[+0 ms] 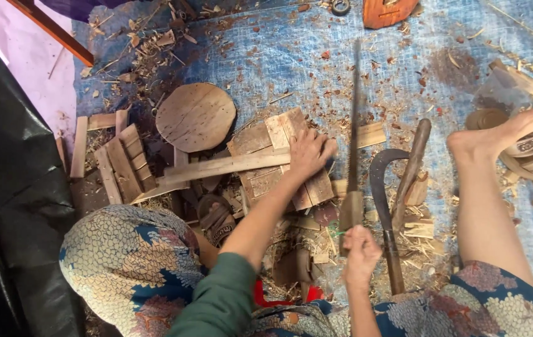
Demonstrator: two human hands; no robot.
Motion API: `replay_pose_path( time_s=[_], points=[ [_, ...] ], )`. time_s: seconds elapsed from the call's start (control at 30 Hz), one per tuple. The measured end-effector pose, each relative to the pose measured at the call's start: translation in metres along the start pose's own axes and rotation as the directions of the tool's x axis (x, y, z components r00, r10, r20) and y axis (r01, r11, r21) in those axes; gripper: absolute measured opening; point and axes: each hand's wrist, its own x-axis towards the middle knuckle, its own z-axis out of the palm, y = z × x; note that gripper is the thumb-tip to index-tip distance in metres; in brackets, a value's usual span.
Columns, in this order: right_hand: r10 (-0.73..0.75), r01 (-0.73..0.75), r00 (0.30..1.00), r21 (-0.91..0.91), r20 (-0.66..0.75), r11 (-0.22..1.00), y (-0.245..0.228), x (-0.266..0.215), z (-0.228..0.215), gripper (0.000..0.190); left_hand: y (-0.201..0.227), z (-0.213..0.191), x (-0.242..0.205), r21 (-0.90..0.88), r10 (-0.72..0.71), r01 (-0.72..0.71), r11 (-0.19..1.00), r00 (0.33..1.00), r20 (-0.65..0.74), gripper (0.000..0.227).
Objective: Refining the shape of a wooden instrument neck using a saw and sanding tools.
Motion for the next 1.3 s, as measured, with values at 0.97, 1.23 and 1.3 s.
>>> replay_pose_path(
  time_s=[0.97,1.23,1.3],
  points=[
    [0.133,-0.132,0.991,-0.044,0.03,0.99,-0.016,0.001,0.005,0.027,-0.02,-0.029,-0.029,0.132,0.032,-0.016,0.991,0.993,-0.115,0.031],
    [0.123,-0.121,0.991,-0.043,0.053,0.992,-0.006,0.002,0.007,0.027,0.002,-0.006,-0.011,0.153,0.012,-0.002,0.988,0.998,-0.062,0.03],
    [0.13,-0.127,0.99,-0.047,0.051,0.991,-0.006,0.002,0.008,0.027,0.01,-0.011,-0.008,0.141,0.01,0.001,0.99,0.997,-0.079,0.027]
  ],
)
